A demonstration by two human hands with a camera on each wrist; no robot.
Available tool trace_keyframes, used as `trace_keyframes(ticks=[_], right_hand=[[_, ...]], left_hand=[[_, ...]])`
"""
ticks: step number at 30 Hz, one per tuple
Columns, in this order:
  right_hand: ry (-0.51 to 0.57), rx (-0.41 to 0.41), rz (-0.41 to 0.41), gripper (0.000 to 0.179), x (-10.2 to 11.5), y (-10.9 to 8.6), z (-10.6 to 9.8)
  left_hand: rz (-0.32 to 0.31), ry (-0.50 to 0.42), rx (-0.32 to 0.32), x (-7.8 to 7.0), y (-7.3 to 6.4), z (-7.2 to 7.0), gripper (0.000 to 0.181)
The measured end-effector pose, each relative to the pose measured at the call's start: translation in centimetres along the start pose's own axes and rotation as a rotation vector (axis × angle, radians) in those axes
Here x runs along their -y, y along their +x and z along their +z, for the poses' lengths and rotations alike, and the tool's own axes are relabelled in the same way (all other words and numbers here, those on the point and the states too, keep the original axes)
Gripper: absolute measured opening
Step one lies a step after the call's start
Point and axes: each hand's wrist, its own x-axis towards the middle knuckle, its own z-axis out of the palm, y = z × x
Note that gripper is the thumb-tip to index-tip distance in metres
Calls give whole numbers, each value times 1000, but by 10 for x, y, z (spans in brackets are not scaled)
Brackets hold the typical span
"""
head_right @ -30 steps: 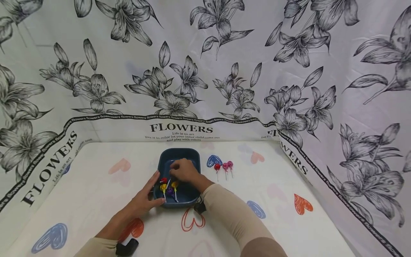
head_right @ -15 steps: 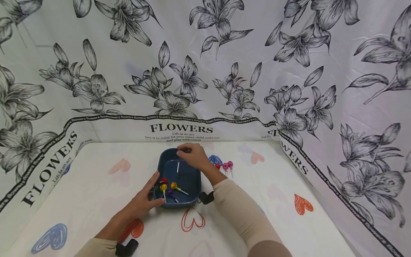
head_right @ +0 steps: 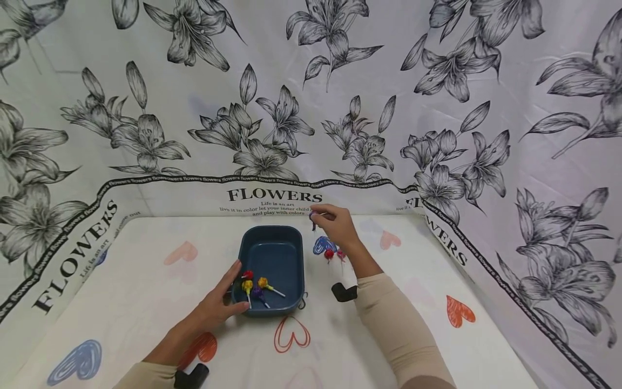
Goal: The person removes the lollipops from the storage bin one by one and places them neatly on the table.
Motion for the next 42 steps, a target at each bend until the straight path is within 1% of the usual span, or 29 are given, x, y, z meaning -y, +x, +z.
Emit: trace_keyframes(ticks=[5, 9, 15, 17, 19, 23, 26, 30, 32, 36, 38, 42], right_hand=[[27, -41, -14, 28, 6, -12, -20], [44, -87, -1, 27, -2, -17, -36], [38, -176, 44, 29, -39, -19, -61], [24, -208, 62, 31, -52, -20, -67], [17, -234, 97, 32, -62, -21, -72], [-5, -262, 203, 35, -79, -26, -78], [-31, -274, 257, 37, -90, -31, -82], [-55, -281, 289, 37, -106, -34, -86], [-71, -280, 319, 37, -114, -36, -87], [-69, -277, 371, 37, -127, -39, -89], [-52, -280, 379, 35, -131, -41, -88], [-66, -272, 392, 36, -135, -43, -86]], left_hand=[[-9, 16, -6, 0, 0, 1, 90], [-12, 18, -6, 1, 0, 1, 90], [-11, 14, -2, 0, 0, 1, 90], [0, 13, -2, 1, 0, 0, 90], [13, 8, -2, 1, 0, 0, 90], [31, 4, -2, 3, 0, 0, 91], [31, 7, -4, 4, 0, 0, 91], [15, 18, -2, 4, 1, 0, 91], [7, 24, -1, 4, 1, 0, 91], [3, 23, 1, 4, 1, 0, 91], [9, 21, 1, 4, 1, 0, 91], [14, 17, 2, 3, 0, 0, 91]])
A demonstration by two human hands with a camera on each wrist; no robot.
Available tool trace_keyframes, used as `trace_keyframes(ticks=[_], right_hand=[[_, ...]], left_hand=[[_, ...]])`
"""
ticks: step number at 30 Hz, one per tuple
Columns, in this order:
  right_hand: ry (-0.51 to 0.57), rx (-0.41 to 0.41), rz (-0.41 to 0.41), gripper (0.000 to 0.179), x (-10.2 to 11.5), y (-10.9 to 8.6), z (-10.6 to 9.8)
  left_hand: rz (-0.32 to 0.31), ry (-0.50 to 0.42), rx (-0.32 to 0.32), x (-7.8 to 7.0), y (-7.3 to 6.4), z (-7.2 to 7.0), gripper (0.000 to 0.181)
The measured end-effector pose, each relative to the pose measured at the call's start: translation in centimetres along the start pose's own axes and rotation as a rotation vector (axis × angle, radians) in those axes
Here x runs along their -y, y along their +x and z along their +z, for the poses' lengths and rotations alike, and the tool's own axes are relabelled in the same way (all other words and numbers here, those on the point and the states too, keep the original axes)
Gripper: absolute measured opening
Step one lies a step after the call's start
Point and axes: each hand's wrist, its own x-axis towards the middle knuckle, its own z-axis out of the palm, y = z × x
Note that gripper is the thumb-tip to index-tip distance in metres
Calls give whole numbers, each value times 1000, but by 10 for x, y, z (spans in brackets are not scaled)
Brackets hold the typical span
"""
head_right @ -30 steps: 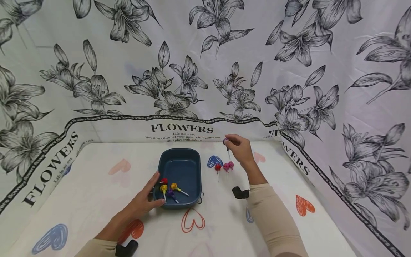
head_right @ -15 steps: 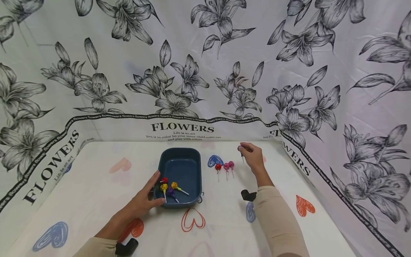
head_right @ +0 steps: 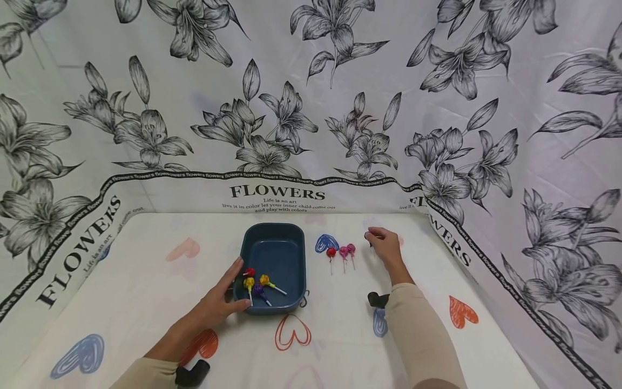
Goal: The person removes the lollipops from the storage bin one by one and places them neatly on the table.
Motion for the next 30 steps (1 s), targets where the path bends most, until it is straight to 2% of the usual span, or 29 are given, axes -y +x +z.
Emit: trace_keyframes(ticks=[5, 14, 19, 23, 26, 30], right_hand=[[-77, 15, 17, 38, -9, 1, 1], [-203, 17, -6, 36, -22, 4, 5], [-246, 19, 50, 36, -27, 4, 7], [-295, 21, 78, 36, -31, 5, 8], [-328, 26, 72, 36, -33, 6, 8], [-359, 19, 60, 35, -35, 8, 10]], left_hand=[[-18, 8, 8, -4, 0, -2, 90], [-29, 8, 13, -4, -1, -2, 90], [-9, -7, 12, -4, -1, -2, 90], [-22, -1, 8, -5, -1, -1, 90], [-41, 11, 11, -10, -2, -2, 90], [-43, -13, 9, -28, -7, -6, 89]])
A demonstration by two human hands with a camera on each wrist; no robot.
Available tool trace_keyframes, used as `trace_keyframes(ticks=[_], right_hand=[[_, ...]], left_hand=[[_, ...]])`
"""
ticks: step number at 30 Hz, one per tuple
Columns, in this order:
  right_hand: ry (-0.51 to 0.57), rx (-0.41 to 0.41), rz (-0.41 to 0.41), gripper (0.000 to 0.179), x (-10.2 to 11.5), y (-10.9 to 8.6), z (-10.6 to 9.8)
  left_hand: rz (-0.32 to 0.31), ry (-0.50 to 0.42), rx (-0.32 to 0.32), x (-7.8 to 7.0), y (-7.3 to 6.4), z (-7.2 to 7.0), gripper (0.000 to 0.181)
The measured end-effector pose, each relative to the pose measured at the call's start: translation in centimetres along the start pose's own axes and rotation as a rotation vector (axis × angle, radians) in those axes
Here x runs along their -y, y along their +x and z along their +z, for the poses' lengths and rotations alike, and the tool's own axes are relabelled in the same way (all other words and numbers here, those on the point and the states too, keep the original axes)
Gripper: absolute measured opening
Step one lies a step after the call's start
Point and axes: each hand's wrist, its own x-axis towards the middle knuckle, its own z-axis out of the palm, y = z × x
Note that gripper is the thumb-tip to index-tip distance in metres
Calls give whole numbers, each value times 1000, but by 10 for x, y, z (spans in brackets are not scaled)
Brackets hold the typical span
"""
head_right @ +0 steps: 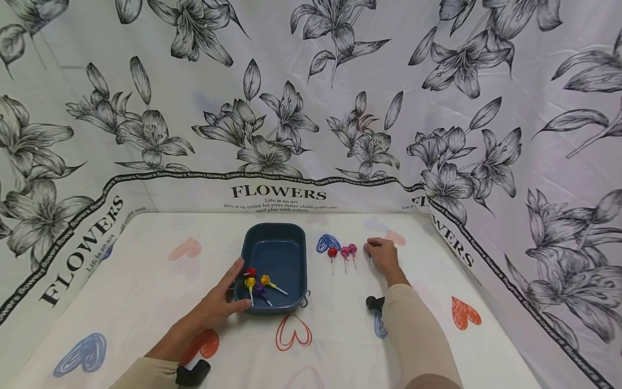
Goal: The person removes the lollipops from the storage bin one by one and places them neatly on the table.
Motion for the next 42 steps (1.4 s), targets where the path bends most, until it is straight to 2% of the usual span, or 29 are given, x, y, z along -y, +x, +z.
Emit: trace_keyframes(ticks=[3, 5, 12, 16, 21, 25, 33, 34, 41, 42], right_hand=[[-20, -2, 0, 35, 1, 0, 0], [-26, -3, 15, 35, 3, -1, 0], [-39, 11, 26, 41, 11, -3, -11], [-40, 1, 9, 44, 16, -3, -22], [69, -30, -17, 47, 32, -7, -40], [169, -53, -81, 49, 52, -15, -54], [291, -67, -185, 50, 83, -34, -79], [299, -73, -198, 50, 86, -37, -81], [346, -157, -317, 43, 110, -61, -95], [346, -165, -335, 43, 114, -65, -96]], left_hand=[[11, -24, -1, -9, -3, -2, 89], [15, -25, -1, -8, -3, -2, 89], [-13, 17, 5, 19, 5, 5, 90], [-7, 8, 2, 26, 7, 6, 91], [-37, 24, 2, 26, 7, 5, 90], [-40, 28, 1, 25, 6, 4, 90], [-66, 10, 12, 22, 8, 3, 89], [-59, 9, 10, 22, 7, 3, 89], [-32, -26, 34, -15, -5, -7, 89], [-27, -25, 35, -16, -6, -7, 89]])
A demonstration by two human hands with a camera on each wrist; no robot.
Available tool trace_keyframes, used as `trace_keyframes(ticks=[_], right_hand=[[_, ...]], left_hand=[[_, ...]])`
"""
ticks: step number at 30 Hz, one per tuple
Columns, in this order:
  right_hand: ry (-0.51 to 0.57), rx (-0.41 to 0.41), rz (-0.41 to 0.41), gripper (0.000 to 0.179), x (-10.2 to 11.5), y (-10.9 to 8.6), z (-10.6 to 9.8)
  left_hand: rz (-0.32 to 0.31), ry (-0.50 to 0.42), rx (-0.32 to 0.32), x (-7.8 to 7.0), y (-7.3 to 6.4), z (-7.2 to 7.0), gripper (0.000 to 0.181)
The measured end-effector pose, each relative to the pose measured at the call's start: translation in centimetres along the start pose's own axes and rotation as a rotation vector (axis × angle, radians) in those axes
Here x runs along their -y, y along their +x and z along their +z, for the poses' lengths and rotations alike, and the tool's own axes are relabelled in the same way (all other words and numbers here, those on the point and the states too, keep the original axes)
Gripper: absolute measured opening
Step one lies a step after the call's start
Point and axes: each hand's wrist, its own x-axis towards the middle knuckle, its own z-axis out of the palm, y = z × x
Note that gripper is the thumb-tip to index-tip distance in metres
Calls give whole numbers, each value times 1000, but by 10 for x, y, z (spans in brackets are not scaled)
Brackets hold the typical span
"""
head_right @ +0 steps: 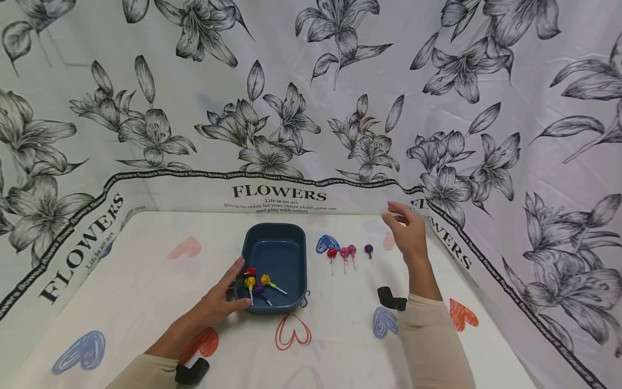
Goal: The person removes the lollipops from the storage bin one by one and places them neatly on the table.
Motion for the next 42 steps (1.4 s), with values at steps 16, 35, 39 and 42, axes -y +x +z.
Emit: trace_keyframes(ticks=[16, 35, 39, 42], right_hand=[[235, -24, -330, 36, 68, -33, 16], [469, 95, -620, 34, 116, -71, 44], [534, 129, -649, 35, 119, -75, 50], [571, 138, -669, 35, 120, -77, 55]], left_hand=[[-1, -5, -24, 19, 6, 6, 89], [0, 23, -24, 42, 14, 10, 89], [-19, 26, -22, 41, 14, 10, 89], [-21, 23, -22, 40, 14, 10, 89]])
